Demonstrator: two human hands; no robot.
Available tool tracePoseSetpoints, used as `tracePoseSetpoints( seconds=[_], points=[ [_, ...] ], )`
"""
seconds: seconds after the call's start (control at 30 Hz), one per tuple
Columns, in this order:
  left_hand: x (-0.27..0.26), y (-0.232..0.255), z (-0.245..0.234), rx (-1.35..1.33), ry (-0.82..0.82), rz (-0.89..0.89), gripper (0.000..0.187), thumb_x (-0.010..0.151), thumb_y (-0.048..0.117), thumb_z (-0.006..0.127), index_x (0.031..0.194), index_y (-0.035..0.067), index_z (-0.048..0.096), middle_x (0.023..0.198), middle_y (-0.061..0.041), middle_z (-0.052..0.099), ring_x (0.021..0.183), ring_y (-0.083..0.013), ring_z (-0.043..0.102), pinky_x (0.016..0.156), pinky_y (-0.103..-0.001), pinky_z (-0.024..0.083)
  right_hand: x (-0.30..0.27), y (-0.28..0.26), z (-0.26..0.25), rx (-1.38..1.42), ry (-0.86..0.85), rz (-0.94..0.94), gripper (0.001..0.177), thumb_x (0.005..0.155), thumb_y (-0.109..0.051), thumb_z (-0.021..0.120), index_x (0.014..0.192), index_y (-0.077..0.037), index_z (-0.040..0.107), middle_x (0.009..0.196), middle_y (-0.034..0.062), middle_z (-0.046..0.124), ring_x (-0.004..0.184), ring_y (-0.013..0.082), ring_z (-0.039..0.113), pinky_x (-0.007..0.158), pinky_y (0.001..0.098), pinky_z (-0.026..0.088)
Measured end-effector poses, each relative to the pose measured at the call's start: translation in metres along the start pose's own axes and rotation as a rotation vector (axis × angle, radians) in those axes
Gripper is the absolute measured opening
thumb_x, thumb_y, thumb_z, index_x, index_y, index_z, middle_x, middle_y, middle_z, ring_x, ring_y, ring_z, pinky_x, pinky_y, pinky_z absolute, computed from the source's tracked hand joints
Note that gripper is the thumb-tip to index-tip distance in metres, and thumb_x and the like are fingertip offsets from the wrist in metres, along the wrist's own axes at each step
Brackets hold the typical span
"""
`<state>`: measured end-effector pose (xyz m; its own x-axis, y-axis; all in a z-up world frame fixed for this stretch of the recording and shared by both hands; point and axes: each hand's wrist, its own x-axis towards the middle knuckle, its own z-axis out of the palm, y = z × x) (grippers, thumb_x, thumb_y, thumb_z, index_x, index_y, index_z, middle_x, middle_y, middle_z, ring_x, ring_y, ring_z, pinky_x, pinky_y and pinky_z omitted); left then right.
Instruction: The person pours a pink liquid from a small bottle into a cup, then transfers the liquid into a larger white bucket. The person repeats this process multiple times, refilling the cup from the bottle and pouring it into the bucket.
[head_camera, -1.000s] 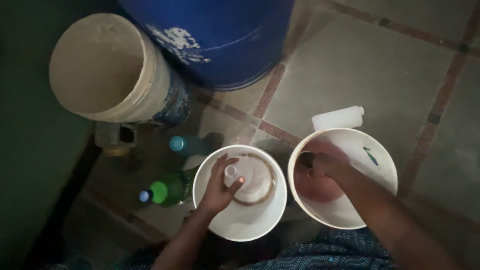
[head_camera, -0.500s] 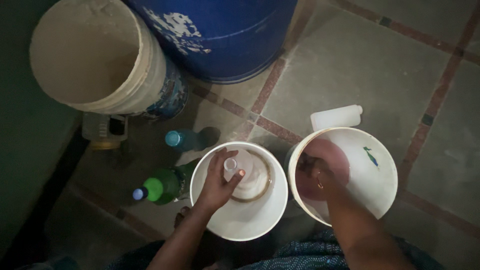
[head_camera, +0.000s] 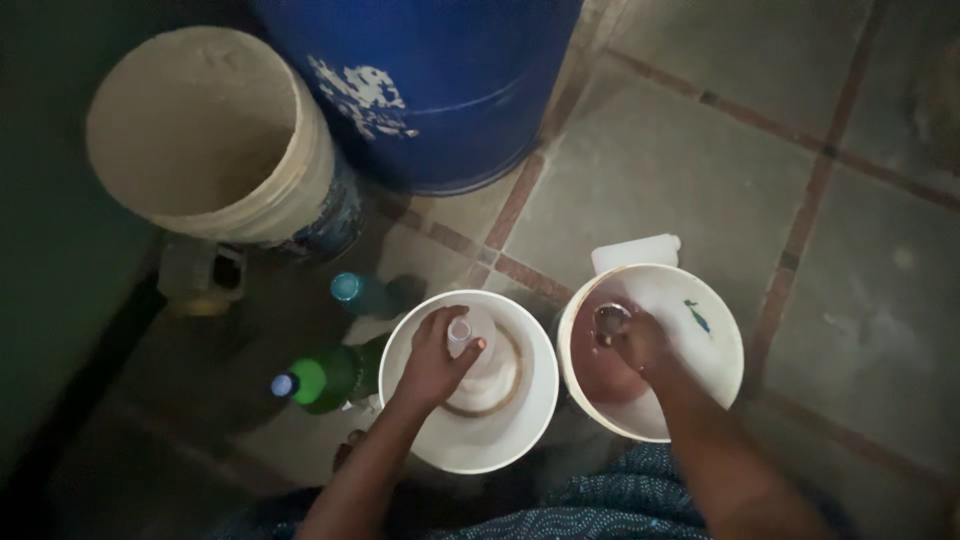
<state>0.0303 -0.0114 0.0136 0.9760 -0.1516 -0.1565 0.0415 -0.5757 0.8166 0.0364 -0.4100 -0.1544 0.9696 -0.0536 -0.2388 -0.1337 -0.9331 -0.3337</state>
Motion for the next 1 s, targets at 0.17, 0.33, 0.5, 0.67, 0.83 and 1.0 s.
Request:
tracePoseSetpoints(
  seconds=[0.17, 0.33, 0.5, 0.67, 0.83, 1.0],
  points=[
    [-0.003, -0.006, 0.007, 0.031, 0.056, 0.144, 0.062, 0.085, 0.038, 0.079, 0.136, 0.011, 0.059, 0.133, -0.02, 0.059, 0.127, -0.0411, 0.053, 0.107, -0.05, 0.042, -0.03, -0.008, -0.052, 0.177, 0.051, 0.118, 0.016, 0.072, -0.026, 0.08, 0.083, -0.015, 0.084, 0.087, 0.0142, 0.077, 0.079, 0.0316, 0.075, 0.077, 0.0419, 0.06],
    [-0.015, -0.007, 0.01, 0.031, 0.037, 0.094, 0.057, 0.088, 0.042, 0.075, 0.136, 0.015, 0.062, 0.137, -0.024, 0.057, 0.133, -0.0419, 0.05, 0.111, -0.05, 0.041, -0.068, -0.038, -0.113, 0.023, 0.208, -0.079, 0.021, 0.074, -0.033, 0.082, 0.087, -0.016, 0.084, 0.089, 0.0134, 0.074, 0.089, 0.0329, 0.07, 0.083, 0.0436, 0.056],
    [-0.021, 0.001, 0.006, 0.024, 0.065, 0.051, 0.057, 0.086, 0.044, 0.076, 0.137, 0.02, 0.062, 0.147, -0.031, 0.047, 0.139, -0.0453, 0.043, 0.112, -0.05, 0.038, -0.113, -0.089, -0.178, 0.1, 0.288, 0.097, 0.027, 0.08, -0.038, 0.081, 0.093, -0.015, 0.083, 0.095, 0.0125, 0.073, 0.092, 0.0294, 0.07, 0.085, 0.0416, 0.055],
    [-0.03, 0.012, -0.005, 0.019, 0.101, 0.136, 0.056, 0.087, 0.044, 0.076, 0.136, 0.019, 0.063, 0.147, -0.03, 0.048, 0.138, -0.0456, 0.046, 0.112, -0.05, 0.04, -0.144, -0.113, -0.209, 0.251, 0.49, 0.111, 0.031, 0.079, -0.034, 0.086, 0.094, -0.007, 0.08, 0.101, 0.0131, 0.073, 0.085, 0.0252, 0.073, 0.079, 0.0364, 0.057],
    [-0.047, 0.043, -0.023, 0.026, 0.077, 0.157, 0.055, 0.088, 0.042, 0.075, 0.136, 0.018, 0.063, 0.149, -0.029, 0.047, 0.139, -0.0452, 0.046, 0.113, -0.049, 0.039, -0.165, -0.116, -0.21, 0.55, 0.609, 0.013, 0.025, 0.081, -0.022, 0.088, 0.094, -0.002, 0.078, 0.104, 0.0105, 0.072, 0.084, 0.0178, 0.073, 0.078, 0.0305, 0.059],
    [-0.061, 0.071, -0.038, -0.01, 0.047, 0.176, 0.056, 0.089, 0.041, 0.075, 0.137, 0.017, 0.062, 0.15, -0.028, 0.048, 0.141, -0.0435, 0.045, 0.114, -0.047, 0.039, -0.174, -0.121, -0.219, 0.578, 0.718, -0.069, 0.025, 0.079, -0.02, 0.09, 0.091, -0.002, 0.076, 0.109, 0.0107, 0.071, 0.088, 0.018, 0.072, 0.08, 0.03, 0.06]
  ],
)
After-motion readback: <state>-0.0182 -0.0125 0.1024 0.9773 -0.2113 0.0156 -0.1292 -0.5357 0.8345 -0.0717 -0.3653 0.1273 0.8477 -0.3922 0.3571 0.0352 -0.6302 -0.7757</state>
